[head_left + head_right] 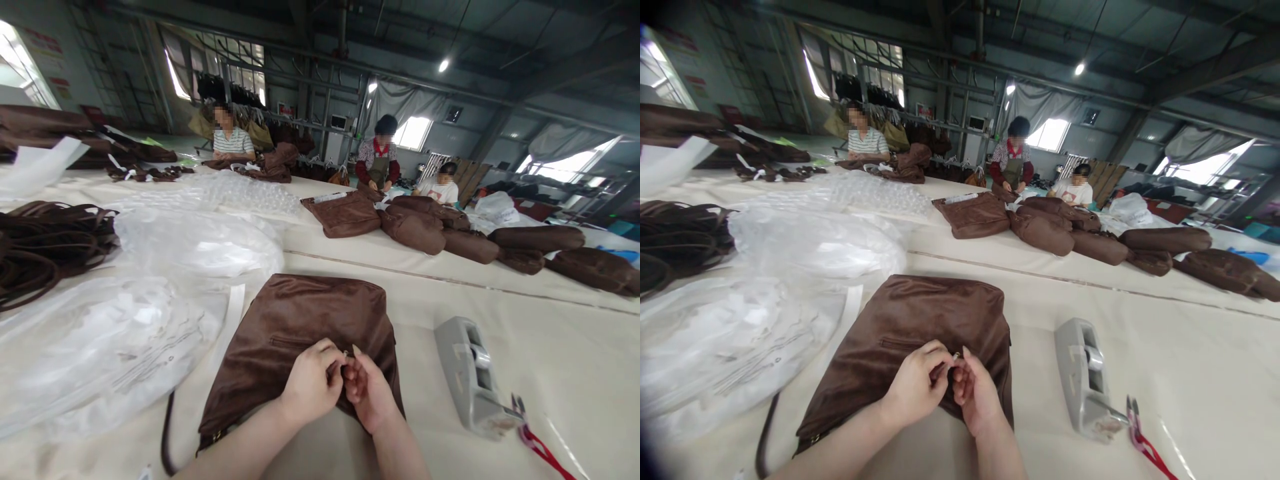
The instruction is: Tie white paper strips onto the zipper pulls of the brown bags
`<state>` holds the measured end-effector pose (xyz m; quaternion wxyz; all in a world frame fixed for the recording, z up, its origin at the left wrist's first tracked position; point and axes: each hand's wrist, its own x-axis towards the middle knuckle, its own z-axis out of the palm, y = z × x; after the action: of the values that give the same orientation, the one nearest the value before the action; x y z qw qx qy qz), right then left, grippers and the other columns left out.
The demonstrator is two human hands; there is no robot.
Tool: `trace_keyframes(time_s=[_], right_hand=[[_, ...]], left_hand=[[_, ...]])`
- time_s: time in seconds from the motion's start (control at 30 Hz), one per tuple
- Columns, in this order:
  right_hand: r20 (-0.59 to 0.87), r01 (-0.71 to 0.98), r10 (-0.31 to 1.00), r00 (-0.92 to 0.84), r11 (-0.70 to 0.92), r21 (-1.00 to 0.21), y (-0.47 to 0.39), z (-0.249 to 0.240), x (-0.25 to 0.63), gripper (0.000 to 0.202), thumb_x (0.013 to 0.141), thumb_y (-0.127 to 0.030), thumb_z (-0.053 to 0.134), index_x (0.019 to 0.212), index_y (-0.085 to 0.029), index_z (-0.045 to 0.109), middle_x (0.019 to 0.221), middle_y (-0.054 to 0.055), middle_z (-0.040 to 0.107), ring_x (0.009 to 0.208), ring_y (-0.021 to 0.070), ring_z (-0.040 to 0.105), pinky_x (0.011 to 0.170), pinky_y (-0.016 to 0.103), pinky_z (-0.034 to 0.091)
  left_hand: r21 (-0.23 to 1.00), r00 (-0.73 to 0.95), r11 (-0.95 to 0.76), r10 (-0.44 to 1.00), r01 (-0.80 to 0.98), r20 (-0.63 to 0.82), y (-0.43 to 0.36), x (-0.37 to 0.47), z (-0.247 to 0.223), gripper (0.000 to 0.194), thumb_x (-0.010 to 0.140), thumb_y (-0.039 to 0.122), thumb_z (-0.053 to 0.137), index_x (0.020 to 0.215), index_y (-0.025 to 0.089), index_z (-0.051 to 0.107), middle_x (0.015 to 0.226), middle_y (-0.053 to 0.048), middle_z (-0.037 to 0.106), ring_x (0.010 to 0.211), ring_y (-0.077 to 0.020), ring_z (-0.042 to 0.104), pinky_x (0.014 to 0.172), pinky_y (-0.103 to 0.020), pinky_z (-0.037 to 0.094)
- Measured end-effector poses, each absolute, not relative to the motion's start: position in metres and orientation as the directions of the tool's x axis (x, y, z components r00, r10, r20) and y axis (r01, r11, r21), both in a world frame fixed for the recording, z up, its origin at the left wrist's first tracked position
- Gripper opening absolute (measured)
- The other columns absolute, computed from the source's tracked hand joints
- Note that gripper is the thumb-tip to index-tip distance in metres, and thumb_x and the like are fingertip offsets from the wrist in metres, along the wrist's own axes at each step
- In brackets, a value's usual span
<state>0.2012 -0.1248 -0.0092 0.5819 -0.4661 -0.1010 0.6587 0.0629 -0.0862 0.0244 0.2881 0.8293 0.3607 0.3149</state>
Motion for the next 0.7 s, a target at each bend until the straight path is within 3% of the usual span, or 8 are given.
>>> trace_keyframes(time_s=[0.2,0.37,0.5,0.6,0.7], right_hand=[[-0.467,-0.530,0.859,0.211,-0.301,-0.793,-0.122,-0.017,0.197,0.038,0.057,-0.043,0.078,0.063,-0.015,0.053,0.052,-0.005,0.052,0.038,0.0038,0.043,0.034,0.015,0.023],[-0.382,-0.218,0.862,0.332,-0.324,-0.921,-0.122,-0.022,0.193,0.050,0.071,-0.063,0.058,0.075,-0.013,0.059,0.059,0.001,0.060,0.037,0.0083,0.051,0.029,0.017,0.029],[-0.319,-0.022,0.874,0.366,-0.334,-0.942,-0.124,-0.022,0.194,0.040,0.077,-0.054,0.054,0.077,-0.015,0.056,0.064,0.002,0.064,0.036,0.0082,0.052,0.028,0.017,0.030],[-0.254,0.123,0.876,0.409,-0.329,-0.936,-0.126,-0.020,0.193,0.028,0.080,-0.045,0.053,0.079,-0.017,0.055,0.066,0.002,0.065,0.037,0.0094,0.053,0.031,0.019,0.033],[-0.067,0.429,0.887,0.456,-0.285,-0.857,-0.127,-0.016,0.188,0.021,0.080,-0.039,0.054,0.076,-0.018,0.058,0.065,0.003,0.066,0.049,0.0144,0.061,0.045,0.022,0.042]], left_hand=[[0.827,0.442,-0.423,0.863,0.370,0.243,-0.075,0.064,0.021,0.016,0.076,0.014,0.044,0.080,0.018,0.058,0.081,-0.004,0.060,0.070,-0.0131,0.056,0.058,-0.021,0.043],[0.942,0.549,-0.249,0.831,0.223,0.090,-0.069,0.070,0.010,0.018,0.077,0.020,0.042,0.071,0.017,0.059,0.069,-0.001,0.062,0.063,-0.0132,0.057,0.057,-0.022,0.043],[0.994,0.626,-0.080,0.780,0.077,0.014,-0.071,0.073,0.009,0.020,0.078,0.024,0.039,0.061,0.018,0.047,0.062,0.000,0.059,0.060,-0.0134,0.058,0.059,-0.023,0.045],[0.936,0.567,-0.241,0.822,0.257,0.055,-0.068,0.076,0.020,0.021,0.080,0.024,0.037,0.062,0.019,0.047,0.060,0.000,0.057,0.057,-0.0130,0.055,0.058,-0.024,0.042],[0.738,0.488,-0.435,0.857,0.516,0.164,-0.057,0.082,0.037,0.021,0.082,0.029,0.045,0.066,0.019,0.053,0.063,0.000,0.059,0.059,-0.0135,0.054,0.060,-0.024,0.039]])
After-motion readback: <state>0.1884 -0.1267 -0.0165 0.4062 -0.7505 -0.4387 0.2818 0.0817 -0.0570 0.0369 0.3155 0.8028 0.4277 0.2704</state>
